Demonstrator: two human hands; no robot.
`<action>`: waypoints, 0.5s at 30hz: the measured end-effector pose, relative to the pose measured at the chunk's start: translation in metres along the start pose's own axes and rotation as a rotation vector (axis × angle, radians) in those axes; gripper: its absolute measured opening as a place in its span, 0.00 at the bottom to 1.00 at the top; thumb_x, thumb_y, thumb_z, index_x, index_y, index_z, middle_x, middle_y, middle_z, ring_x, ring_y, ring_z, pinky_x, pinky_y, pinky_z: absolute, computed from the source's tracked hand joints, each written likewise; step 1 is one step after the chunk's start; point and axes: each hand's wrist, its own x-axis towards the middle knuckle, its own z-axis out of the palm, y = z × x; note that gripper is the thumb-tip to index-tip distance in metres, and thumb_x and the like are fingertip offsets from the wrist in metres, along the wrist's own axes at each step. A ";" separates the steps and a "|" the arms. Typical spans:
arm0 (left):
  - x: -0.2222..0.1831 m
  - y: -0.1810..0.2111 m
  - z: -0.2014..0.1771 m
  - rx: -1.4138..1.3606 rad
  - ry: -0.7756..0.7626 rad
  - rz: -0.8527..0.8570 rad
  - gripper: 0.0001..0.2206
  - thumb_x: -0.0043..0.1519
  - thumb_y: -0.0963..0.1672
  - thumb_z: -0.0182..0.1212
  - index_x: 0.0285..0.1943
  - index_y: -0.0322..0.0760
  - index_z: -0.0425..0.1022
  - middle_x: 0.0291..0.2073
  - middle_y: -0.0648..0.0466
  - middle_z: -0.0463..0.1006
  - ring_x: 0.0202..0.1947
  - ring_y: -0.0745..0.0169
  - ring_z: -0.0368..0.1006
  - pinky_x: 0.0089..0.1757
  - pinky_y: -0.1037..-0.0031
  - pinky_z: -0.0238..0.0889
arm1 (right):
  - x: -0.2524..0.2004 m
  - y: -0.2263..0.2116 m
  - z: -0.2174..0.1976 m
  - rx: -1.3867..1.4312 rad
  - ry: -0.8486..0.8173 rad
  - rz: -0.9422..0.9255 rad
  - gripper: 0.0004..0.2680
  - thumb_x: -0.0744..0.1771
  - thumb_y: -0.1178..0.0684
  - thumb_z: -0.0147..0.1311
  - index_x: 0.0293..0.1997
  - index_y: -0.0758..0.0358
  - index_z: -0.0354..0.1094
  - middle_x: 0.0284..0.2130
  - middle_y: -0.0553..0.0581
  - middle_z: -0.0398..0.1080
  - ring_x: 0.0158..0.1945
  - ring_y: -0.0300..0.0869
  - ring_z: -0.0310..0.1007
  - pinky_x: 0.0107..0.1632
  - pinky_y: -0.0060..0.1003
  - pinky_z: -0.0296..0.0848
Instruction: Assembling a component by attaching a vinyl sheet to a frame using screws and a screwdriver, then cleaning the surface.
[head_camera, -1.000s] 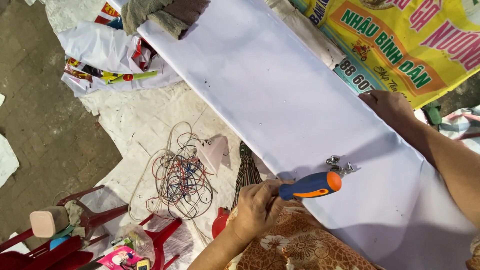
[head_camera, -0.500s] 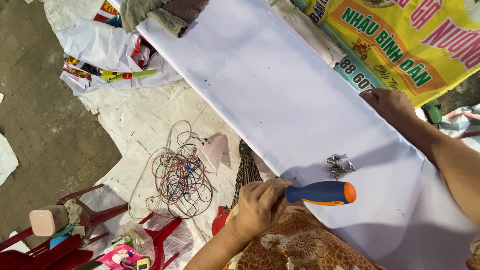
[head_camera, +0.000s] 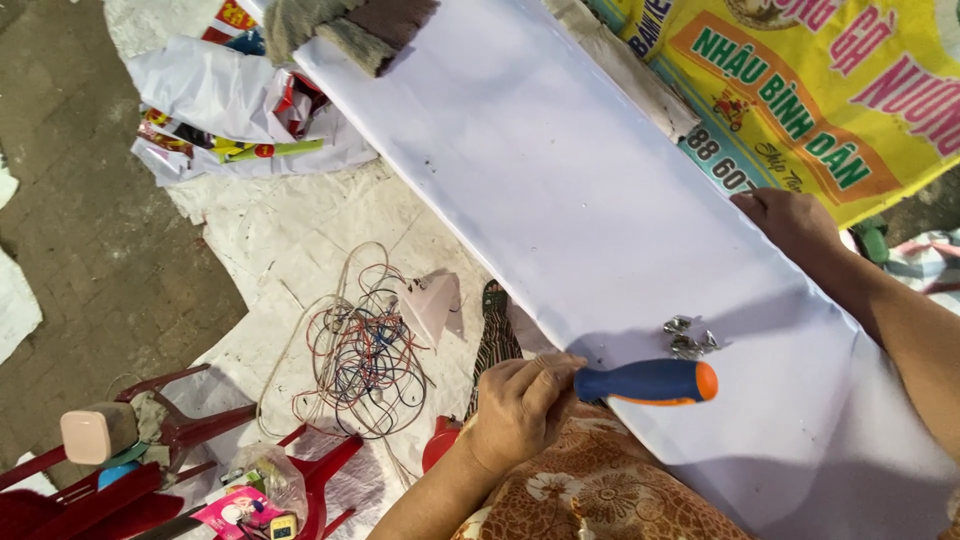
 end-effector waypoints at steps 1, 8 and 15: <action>0.003 -0.002 -0.002 0.001 0.030 0.007 0.08 0.61 0.42 0.66 0.46 0.34 0.75 0.38 0.51 0.85 0.28 0.66 0.80 0.27 0.77 0.71 | 0.005 0.006 0.005 -0.018 0.014 -0.032 0.16 0.74 0.40 0.47 0.53 0.63 0.76 0.37 0.62 0.79 0.33 0.54 0.79 0.37 0.48 0.76; 0.009 0.005 -0.009 0.031 0.059 0.042 0.07 0.66 0.42 0.63 0.45 0.30 0.75 0.32 0.44 0.85 0.25 0.58 0.81 0.25 0.73 0.74 | 0.032 0.036 0.035 -0.338 0.073 -0.048 0.17 0.75 0.35 0.42 0.51 0.52 0.77 0.36 0.52 0.83 0.31 0.47 0.84 0.34 0.41 0.81; 0.021 0.018 -0.032 -0.058 0.069 0.037 0.09 0.60 0.37 0.67 0.47 0.27 0.74 0.35 0.46 0.81 0.23 0.53 0.74 0.26 0.69 0.66 | 0.065 0.077 0.077 -0.388 0.176 -0.024 0.17 0.74 0.34 0.46 0.44 0.51 0.79 0.31 0.49 0.83 0.28 0.42 0.83 0.35 0.34 0.81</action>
